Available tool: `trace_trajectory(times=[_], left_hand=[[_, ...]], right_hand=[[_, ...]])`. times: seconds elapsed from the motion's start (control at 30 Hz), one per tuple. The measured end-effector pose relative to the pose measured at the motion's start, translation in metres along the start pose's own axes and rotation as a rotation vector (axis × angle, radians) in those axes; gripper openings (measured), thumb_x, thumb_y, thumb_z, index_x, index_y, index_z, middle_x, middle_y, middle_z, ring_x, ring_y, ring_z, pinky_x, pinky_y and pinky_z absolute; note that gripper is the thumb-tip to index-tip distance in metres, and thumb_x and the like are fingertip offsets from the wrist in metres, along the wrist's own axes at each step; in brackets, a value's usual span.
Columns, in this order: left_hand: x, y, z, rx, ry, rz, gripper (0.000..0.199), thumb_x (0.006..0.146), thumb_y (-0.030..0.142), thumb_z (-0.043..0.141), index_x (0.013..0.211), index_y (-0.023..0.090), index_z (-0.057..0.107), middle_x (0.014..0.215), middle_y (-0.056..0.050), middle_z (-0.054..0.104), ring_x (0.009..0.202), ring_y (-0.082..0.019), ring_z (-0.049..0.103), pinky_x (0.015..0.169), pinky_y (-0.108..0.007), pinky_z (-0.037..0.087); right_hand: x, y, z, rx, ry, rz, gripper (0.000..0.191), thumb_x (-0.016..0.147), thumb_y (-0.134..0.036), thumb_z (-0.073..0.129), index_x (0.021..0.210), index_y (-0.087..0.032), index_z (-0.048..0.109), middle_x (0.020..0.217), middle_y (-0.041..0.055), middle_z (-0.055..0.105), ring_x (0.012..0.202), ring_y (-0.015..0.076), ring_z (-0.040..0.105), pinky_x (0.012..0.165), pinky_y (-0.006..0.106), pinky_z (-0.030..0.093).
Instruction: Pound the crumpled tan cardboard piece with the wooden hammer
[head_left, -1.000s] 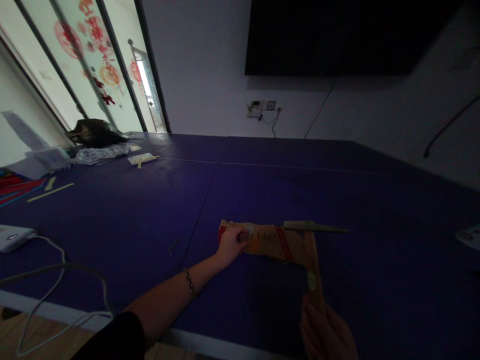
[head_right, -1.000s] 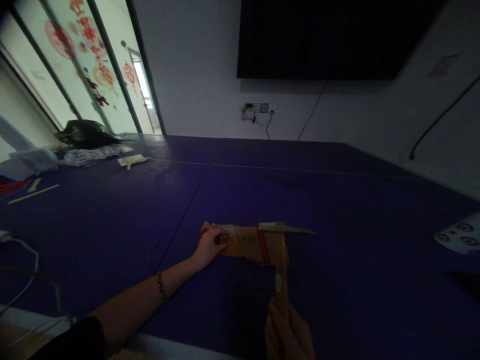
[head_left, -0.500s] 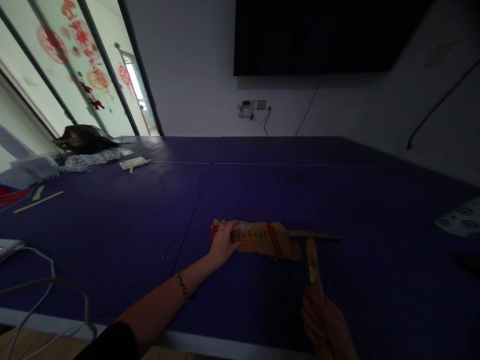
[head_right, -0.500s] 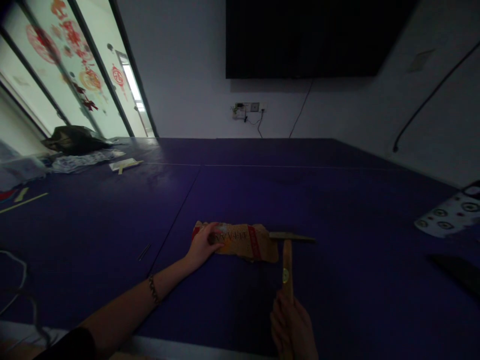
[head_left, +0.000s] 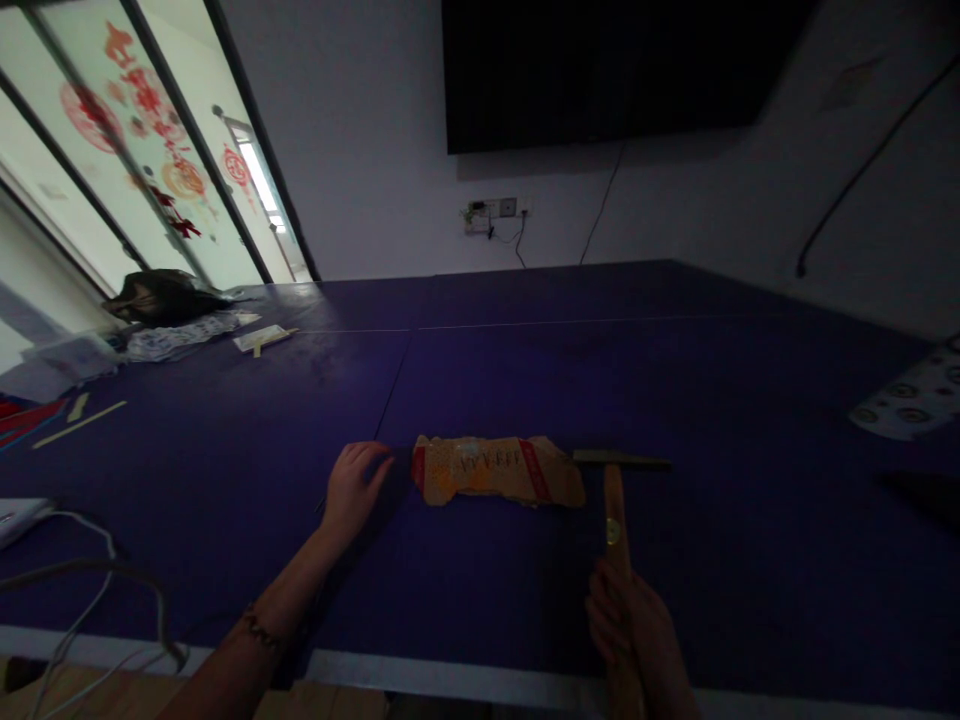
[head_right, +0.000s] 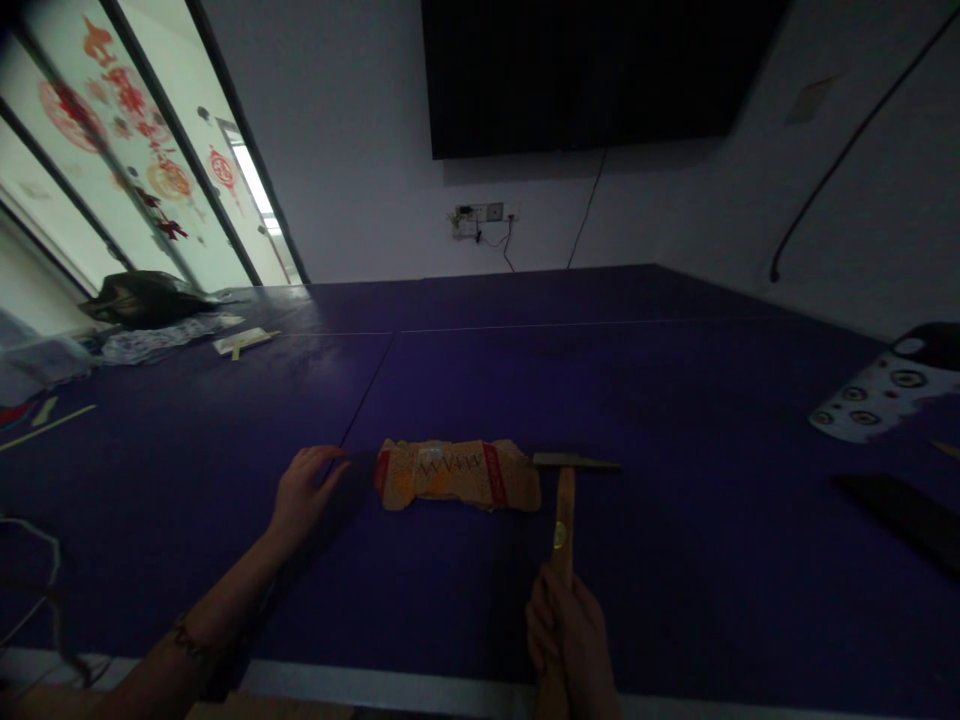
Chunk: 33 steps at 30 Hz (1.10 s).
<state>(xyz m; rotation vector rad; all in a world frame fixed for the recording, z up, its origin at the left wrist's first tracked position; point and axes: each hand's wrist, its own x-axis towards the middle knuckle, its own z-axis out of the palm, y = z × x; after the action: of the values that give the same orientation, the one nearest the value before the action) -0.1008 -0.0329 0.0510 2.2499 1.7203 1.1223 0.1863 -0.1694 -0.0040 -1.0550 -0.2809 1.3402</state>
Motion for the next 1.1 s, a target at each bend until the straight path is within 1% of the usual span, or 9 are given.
trace_trajectory(times=[0.07, 0.17, 0.23, 0.3, 0.47, 0.63, 0.77, 0.93, 1.1], left_hand=[[-0.012, -0.021, -0.024, 0.13, -0.03, -0.193, 0.022, 0.078, 0.03, 0.047, 0.083, 0.018, 0.064, 0.087, -0.006, 0.066, 0.085, -0.022, 0.059, 0.08, -0.032, 0.043], [-0.03, -0.05, -0.053, 0.195, -0.085, -0.465, 0.025, 0.076, 0.03, 0.046, 0.086, 0.017, 0.065, 0.082, -0.006, 0.068, 0.075, -0.023, 0.061, 0.067, -0.028, 0.044], [-0.038, -0.063, -0.063, 0.161, -0.11, -0.558, 0.025, 0.073, 0.032, 0.049, 0.084, 0.017, 0.065, 0.08, -0.006, 0.069, 0.074, -0.024, 0.062, 0.063, -0.027, 0.044], [-0.042, -0.071, -0.067, 0.113, -0.146, -0.607, 0.022, 0.07, 0.033, 0.052, 0.078, 0.017, 0.065, 0.079, -0.007, 0.07, 0.075, -0.024, 0.063, 0.063, -0.026, 0.044], [-0.037, -0.075, -0.064, 0.113, -0.191, -0.648, 0.018, 0.065, 0.031, 0.056, 0.071, 0.017, 0.066, 0.079, -0.008, 0.071, 0.076, -0.025, 0.064, 0.062, -0.025, 0.043], [-0.03, -0.073, -0.06, 0.086, -0.219, -0.609, 0.019, 0.065, 0.034, 0.058, 0.067, 0.017, 0.066, 0.073, -0.007, 0.071, 0.073, -0.024, 0.064, 0.059, -0.024, 0.041], [-0.027, -0.07, -0.056, 0.084, -0.278, -0.598, 0.015, 0.066, 0.029, 0.057, 0.064, 0.017, 0.065, 0.066, -0.005, 0.069, 0.068, -0.022, 0.063, 0.056, -0.023, 0.039], [-0.023, -0.065, -0.057, 0.227, -0.377, -0.59, 0.018, 0.071, 0.026, 0.051, 0.066, 0.017, 0.065, 0.069, -0.008, 0.069, 0.068, -0.021, 0.063, 0.054, -0.023, 0.036], [-0.023, -0.061, -0.059, 0.406, -0.417, -0.616, 0.013, 0.069, 0.023, 0.052, 0.066, 0.017, 0.062, 0.072, -0.009, 0.068, 0.07, -0.021, 0.063, 0.053, -0.022, 0.035]], right_hand=[[0.0, 0.0, -0.001, -0.002, 0.005, 0.006, 0.046, 0.049, -0.048, 0.077, 0.053, -0.018, 0.042, 0.034, -0.0113, 0.041, 0.02, 0.0009, 0.029, 0.02, 0.012, 0.026], [0.001, 0.0, -0.002, -0.003, -0.004, 0.007, 0.045, 0.05, -0.047, 0.076, 0.054, -0.018, 0.043, 0.035, -0.0115, 0.041, 0.02, 0.0005, 0.028, 0.02, 0.011, 0.025], [0.001, 0.0, -0.003, 0.0, -0.021, 0.008, 0.044, 0.052, -0.046, 0.076, 0.054, -0.018, 0.042, 0.035, -0.0111, 0.042, 0.02, 0.0006, 0.028, 0.021, 0.011, 0.025], [0.002, 0.001, -0.004, 0.001, -0.03, 0.005, 0.043, 0.053, -0.045, 0.076, 0.054, -0.018, 0.042, 0.035, -0.0107, 0.042, 0.021, 0.0007, 0.028, 0.021, 0.012, 0.026], [0.006, 0.003, -0.008, -0.003, -0.032, 0.022, 0.044, 0.053, -0.046, 0.075, 0.052, -0.019, 0.041, 0.033, -0.0105, 0.04, 0.02, 0.0015, 0.028, 0.02, 0.012, 0.024], [0.011, 0.002, -0.012, -0.034, -0.078, 0.068, 0.047, 0.048, -0.051, 0.075, 0.048, -0.019, 0.041, 0.031, -0.0095, 0.04, 0.019, 0.0023, 0.028, 0.02, 0.014, 0.025], [0.013, 0.001, -0.012, -0.045, -0.115, 0.108, 0.048, 0.046, -0.05, 0.075, 0.045, -0.019, 0.039, 0.03, -0.0094, 0.039, 0.018, 0.0025, 0.027, 0.02, 0.015, 0.026], [0.008, 0.0, -0.007, 0.004, -0.016, 0.071, 0.046, 0.043, -0.047, 0.079, 0.048, -0.017, 0.043, 0.031, -0.0094, 0.042, 0.018, 0.0021, 0.029, 0.019, 0.013, 0.025], [0.009, 0.001, -0.008, 0.007, -0.001, 0.059, 0.047, 0.043, -0.047, 0.08, 0.048, -0.017, 0.044, 0.031, -0.0095, 0.041, 0.019, 0.0017, 0.029, 0.019, 0.013, 0.026]])
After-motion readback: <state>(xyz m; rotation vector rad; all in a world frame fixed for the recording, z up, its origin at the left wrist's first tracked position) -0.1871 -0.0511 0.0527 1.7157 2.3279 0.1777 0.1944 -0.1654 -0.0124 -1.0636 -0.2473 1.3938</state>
